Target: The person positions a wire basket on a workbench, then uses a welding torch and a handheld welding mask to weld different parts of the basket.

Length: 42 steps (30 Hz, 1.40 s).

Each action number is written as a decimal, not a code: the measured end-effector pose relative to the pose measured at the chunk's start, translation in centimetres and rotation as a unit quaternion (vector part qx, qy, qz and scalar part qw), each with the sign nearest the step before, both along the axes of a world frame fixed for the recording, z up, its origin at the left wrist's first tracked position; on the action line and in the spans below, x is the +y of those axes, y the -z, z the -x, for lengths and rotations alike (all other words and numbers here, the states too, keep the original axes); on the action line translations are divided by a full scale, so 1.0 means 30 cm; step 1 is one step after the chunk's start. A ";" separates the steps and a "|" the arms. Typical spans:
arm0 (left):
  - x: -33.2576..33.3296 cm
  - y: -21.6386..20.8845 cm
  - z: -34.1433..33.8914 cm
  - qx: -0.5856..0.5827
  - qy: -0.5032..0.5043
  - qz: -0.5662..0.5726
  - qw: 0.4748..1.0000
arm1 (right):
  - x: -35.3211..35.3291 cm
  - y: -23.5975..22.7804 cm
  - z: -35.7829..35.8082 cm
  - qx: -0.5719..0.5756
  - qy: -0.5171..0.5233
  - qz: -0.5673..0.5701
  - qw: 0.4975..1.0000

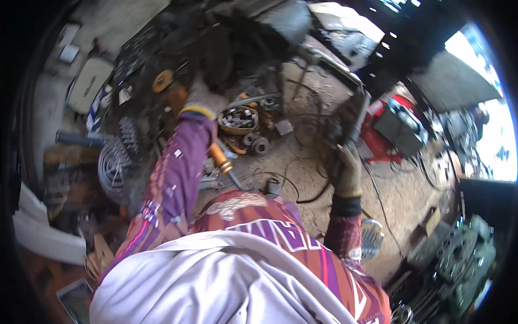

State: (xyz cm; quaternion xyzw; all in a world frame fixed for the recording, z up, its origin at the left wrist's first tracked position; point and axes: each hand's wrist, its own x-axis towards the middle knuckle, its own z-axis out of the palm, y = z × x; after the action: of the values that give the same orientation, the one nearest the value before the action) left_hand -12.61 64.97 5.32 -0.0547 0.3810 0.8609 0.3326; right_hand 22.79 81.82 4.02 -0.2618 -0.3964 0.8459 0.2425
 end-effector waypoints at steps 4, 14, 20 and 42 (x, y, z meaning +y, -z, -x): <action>0.052 0.111 0.068 -0.016 -0.039 -0.074 0.996 | -0.074 0.034 -0.034 -0.073 0.070 0.089 0.991; -0.003 -0.155 -0.043 -0.247 -0.081 -0.197 0.945 | -0.011 0.019 -0.006 0.047 -0.035 -0.003 0.998; -0.330 -0.226 -0.226 -0.007 0.125 -0.357 0.926 | -0.092 -0.109 0.098 0.150 -0.167 0.045 0.973; -1.819 -0.170 -0.850 0.094 -0.387 0.188 0.898 | -1.036 -0.275 0.347 -0.053 -0.262 -0.261 0.928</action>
State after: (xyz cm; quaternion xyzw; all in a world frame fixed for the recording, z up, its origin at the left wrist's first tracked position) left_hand 12.89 10.41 10.43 -0.1783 0.5141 0.8351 -0.0810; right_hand 12.38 50.73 12.27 -0.1206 -0.6698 0.7310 0.0504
